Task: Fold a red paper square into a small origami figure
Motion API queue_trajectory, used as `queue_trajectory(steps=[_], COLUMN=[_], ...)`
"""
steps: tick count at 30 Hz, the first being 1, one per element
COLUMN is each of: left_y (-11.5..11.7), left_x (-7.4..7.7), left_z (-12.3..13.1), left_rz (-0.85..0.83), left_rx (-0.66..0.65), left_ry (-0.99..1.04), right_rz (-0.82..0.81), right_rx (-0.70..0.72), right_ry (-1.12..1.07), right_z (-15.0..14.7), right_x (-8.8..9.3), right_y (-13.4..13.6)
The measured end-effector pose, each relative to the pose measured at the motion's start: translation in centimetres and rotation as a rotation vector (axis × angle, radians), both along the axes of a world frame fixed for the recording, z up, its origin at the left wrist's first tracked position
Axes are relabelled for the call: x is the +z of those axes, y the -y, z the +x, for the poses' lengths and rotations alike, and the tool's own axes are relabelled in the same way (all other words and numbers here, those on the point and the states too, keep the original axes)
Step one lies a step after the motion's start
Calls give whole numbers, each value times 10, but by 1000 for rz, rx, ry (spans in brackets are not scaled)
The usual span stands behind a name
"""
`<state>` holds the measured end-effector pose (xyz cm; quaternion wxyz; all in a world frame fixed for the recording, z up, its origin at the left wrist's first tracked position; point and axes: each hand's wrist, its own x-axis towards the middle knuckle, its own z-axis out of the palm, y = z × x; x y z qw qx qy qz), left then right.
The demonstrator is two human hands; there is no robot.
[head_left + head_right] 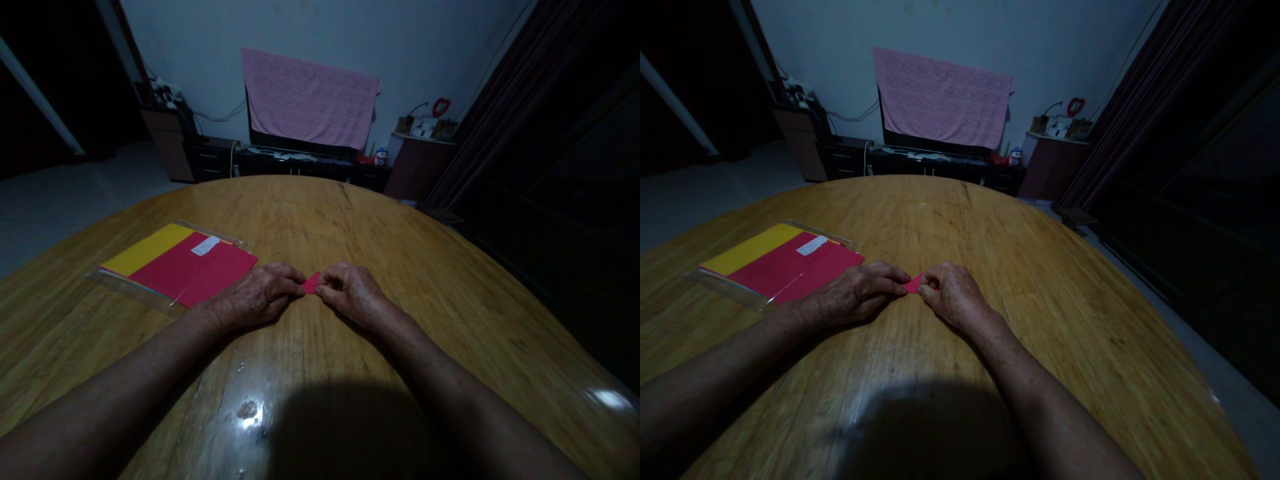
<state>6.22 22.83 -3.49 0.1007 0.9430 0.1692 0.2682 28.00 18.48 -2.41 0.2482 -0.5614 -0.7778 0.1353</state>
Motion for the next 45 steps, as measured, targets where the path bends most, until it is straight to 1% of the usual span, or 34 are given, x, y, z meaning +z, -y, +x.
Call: queue_trajectory(steps=[4, 10, 15, 20, 23, 28, 31, 38, 43, 45], left_y=[-1, -2, -3, 4, 8, 8, 8, 8, 7, 8], left_x=[-1, 0, -1, -2, -2, -6, -6, -5, -6, -5], left_z=[-1, -3, -5, -2, 3, 9, 9, 9, 8, 8], left_rz=[7, 7, 4, -22, -27, 60, 67, 85, 55, 38], left_rx=[19, -9, -25, 48, 41, 28, 29, 40, 50, 56], left_ry=[11, 18, 47, 79, 110, -1, -49, -46, -53, -63], right_rz=[-4, -45, -43, -53, -65, -61, -64, -65, -134, -180], right_rx=[5, 22, 28, 20, 21, 24, 23, 28, 52, 18], right_ry=[9, -7, -3, -15, -33, -57, -50, -45, -41, -63], right_z=[0, 1, 2, 2, 2, 2, 3, 2, 10, 15], right_x=[1, 3, 6, 6, 5, 5, 5, 6, 9, 9], right_y=[0, -1, 0, 0, 0, 0, -1, -1, 0, 0])
